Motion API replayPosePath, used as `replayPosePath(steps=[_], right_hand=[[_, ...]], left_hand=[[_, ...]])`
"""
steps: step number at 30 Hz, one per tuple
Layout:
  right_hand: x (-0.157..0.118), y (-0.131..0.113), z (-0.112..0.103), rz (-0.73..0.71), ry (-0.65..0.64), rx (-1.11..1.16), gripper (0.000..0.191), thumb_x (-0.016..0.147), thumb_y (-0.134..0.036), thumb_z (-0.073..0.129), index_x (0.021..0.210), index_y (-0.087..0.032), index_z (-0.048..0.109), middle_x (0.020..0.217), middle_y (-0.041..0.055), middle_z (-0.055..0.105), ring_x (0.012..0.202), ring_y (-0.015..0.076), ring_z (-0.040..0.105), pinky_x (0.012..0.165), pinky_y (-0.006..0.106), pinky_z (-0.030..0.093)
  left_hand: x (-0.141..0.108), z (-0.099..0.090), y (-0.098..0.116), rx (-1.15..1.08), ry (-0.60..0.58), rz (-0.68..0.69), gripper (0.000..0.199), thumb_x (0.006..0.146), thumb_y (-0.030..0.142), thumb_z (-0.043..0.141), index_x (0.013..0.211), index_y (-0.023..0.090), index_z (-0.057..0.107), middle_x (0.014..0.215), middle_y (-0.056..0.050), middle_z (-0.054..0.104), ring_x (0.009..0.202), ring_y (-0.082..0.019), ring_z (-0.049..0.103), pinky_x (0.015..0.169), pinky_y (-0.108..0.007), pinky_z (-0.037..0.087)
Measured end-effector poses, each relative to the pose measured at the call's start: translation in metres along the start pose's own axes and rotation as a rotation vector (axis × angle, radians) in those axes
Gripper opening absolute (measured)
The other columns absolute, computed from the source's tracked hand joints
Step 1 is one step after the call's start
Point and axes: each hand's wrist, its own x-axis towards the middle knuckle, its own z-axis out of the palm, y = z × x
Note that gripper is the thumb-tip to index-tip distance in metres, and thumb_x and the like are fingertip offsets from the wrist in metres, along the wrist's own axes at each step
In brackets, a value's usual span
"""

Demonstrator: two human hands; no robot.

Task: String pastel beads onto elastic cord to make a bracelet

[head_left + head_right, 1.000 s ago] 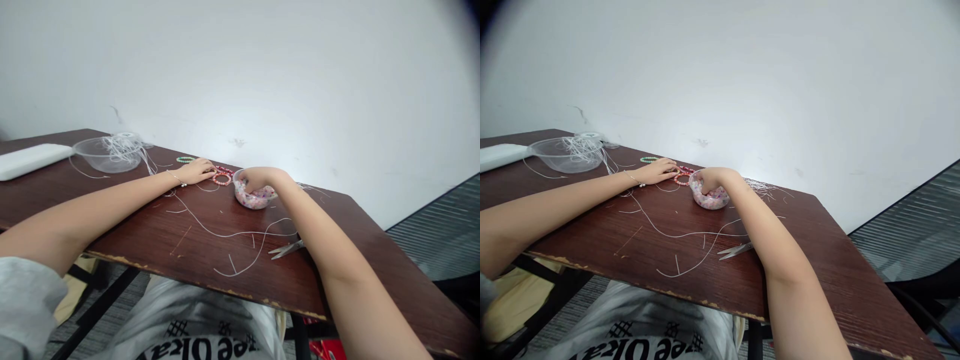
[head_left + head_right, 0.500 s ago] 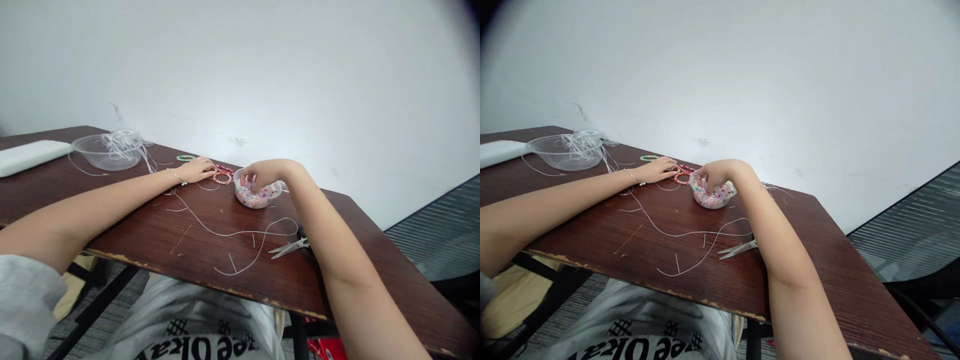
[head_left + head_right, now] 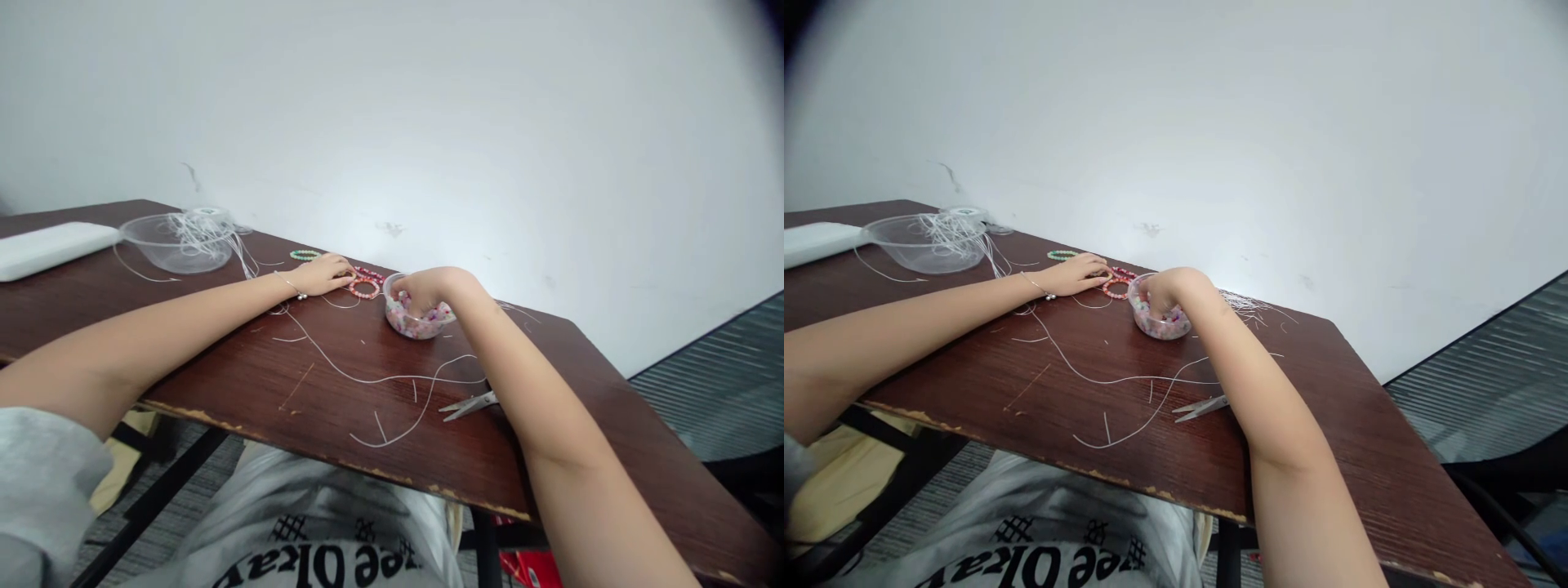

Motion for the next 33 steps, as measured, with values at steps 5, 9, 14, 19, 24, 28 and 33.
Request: replayPosePath(steps=[5,9,14,19,24,28,33], right_hand=[[0.003,-0.002,0.003,-0.010,0.012,0.016,0.060,0.063,-0.025,0.065,0.120,-0.019,0.051,0.109,0.0086,0.059,0.082,0.0222,0.059,0.058,0.027,0.044],[0.004,-0.009,0.005,0.008,0.073,-0.018,0.053,0.063,-0.013,0.060,0.116,-0.016,0.055,0.109,0.0111,0.060,0.087,0.0242,0.059,0.061,0.029,0.044],[0.010,-0.010,0.008,0.025,0.103,-0.048,0.058,0.060,-0.005,0.054,0.117,-0.013,0.056,0.111,0.0138,0.061,0.086,0.0248,0.059,0.061,0.029,0.044],[0.019,-0.003,0.011,0.034,0.122,-0.052,0.060,0.059,-0.005,0.053,0.119,-0.008,0.056,0.108,0.0168,0.062,0.086,0.0255,0.059,0.062,0.030,0.044],[0.019,0.005,0.010,-0.010,0.120,-0.008,0.055,0.062,-0.014,0.059,0.117,-0.011,0.057,0.102,0.0132,0.064,0.082,0.0237,0.059,0.060,0.029,0.042],[0.018,0.012,0.009,-0.041,0.110,0.042,0.053,0.064,-0.021,0.060,0.117,-0.014,0.057,0.095,0.0095,0.064,0.080,0.0220,0.059,0.058,0.028,0.040],[0.023,0.021,0.010,-0.073,0.092,0.113,0.049,0.064,-0.027,0.061,0.111,-0.016,0.059,0.093,0.0069,0.063,0.079,0.0206,0.058,0.055,0.027,0.040]], left_hand=[[0.000,-0.001,0.001,0.002,0.008,0.023,0.046,0.093,0.047,0.031,0.113,0.017,0.060,0.115,-0.010,0.059,0.110,-0.023,0.049,0.098,-0.036,0.034],[0.000,-0.001,0.001,0.006,0.015,0.031,0.044,0.093,0.046,0.032,0.112,0.017,0.060,0.115,-0.010,0.059,0.110,-0.023,0.049,0.099,-0.037,0.034],[0.000,-0.001,0.001,0.004,0.013,0.027,0.044,0.093,0.045,0.032,0.113,0.017,0.059,0.115,-0.011,0.058,0.110,-0.023,0.049,0.099,-0.037,0.034],[0.000,-0.001,0.001,0.006,0.014,0.031,0.043,0.093,0.046,0.032,0.112,0.018,0.059,0.112,-0.010,0.059,0.109,-0.023,0.049,0.098,-0.038,0.035],[0.000,-0.001,0.000,0.007,0.013,0.042,0.045,0.093,0.046,0.031,0.114,0.016,0.059,0.112,-0.011,0.058,0.108,-0.023,0.049,0.098,-0.037,0.035],[0.000,0.000,-0.002,-0.001,0.016,0.039,0.046,0.093,0.048,0.031,0.114,0.017,0.059,0.112,-0.011,0.058,0.108,-0.024,0.049,0.098,-0.038,0.035],[0.000,0.000,-0.003,0.013,0.014,0.033,0.046,0.093,0.048,0.030,0.113,0.018,0.059,0.113,-0.011,0.058,0.109,-0.023,0.049,0.098,-0.038,0.035]])
